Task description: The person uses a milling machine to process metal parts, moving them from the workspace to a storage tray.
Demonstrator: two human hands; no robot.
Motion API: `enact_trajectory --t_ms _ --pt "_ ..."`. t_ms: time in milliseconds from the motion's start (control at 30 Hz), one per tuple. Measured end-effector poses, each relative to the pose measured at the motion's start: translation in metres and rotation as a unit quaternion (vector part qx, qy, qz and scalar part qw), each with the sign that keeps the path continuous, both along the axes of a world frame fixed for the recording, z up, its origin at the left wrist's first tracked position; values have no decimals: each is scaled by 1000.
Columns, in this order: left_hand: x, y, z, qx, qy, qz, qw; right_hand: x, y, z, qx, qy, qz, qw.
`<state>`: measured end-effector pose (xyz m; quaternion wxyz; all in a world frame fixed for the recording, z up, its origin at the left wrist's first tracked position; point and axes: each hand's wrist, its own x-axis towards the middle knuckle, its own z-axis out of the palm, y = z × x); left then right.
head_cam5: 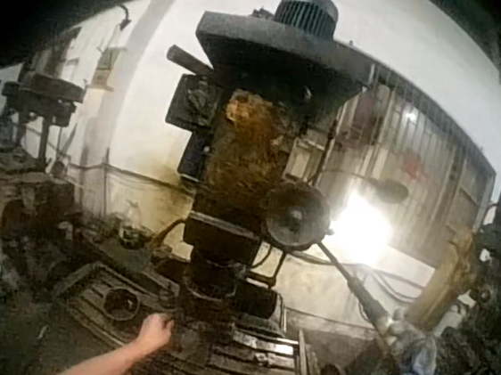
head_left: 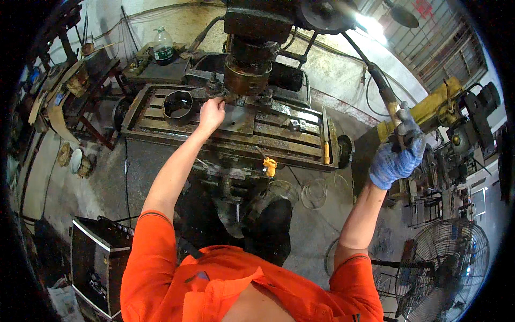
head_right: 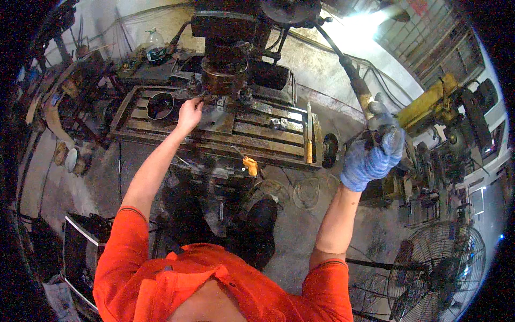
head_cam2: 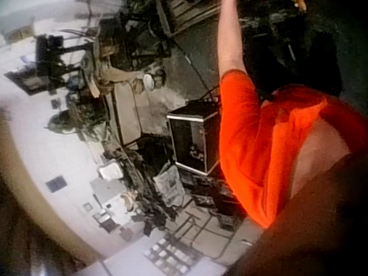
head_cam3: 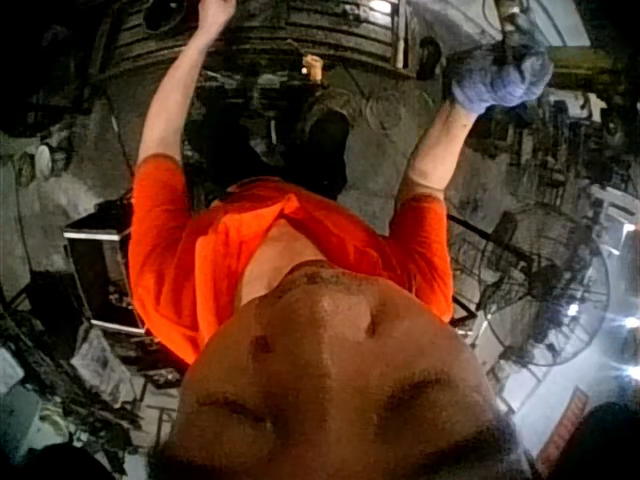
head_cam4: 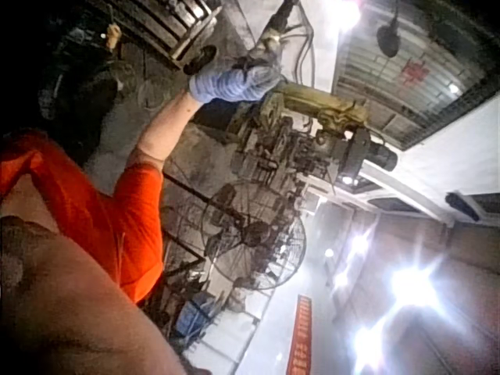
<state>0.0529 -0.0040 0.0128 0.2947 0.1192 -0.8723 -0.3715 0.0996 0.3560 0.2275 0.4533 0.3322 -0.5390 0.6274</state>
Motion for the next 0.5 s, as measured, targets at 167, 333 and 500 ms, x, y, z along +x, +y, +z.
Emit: enact_trajectory --t_ms 167,333,500 --pt "3 -3 1 8 -6 -15 1000 6 -6 -7 -1 -19 -24 1000" --pt "10 -8 3 51 -13 -45 998 4 -5 -17 -27 -36 12 999" --pt "26 -15 -3 152 -56 -100 982 4 -2 -23 0 -14 15 1000"
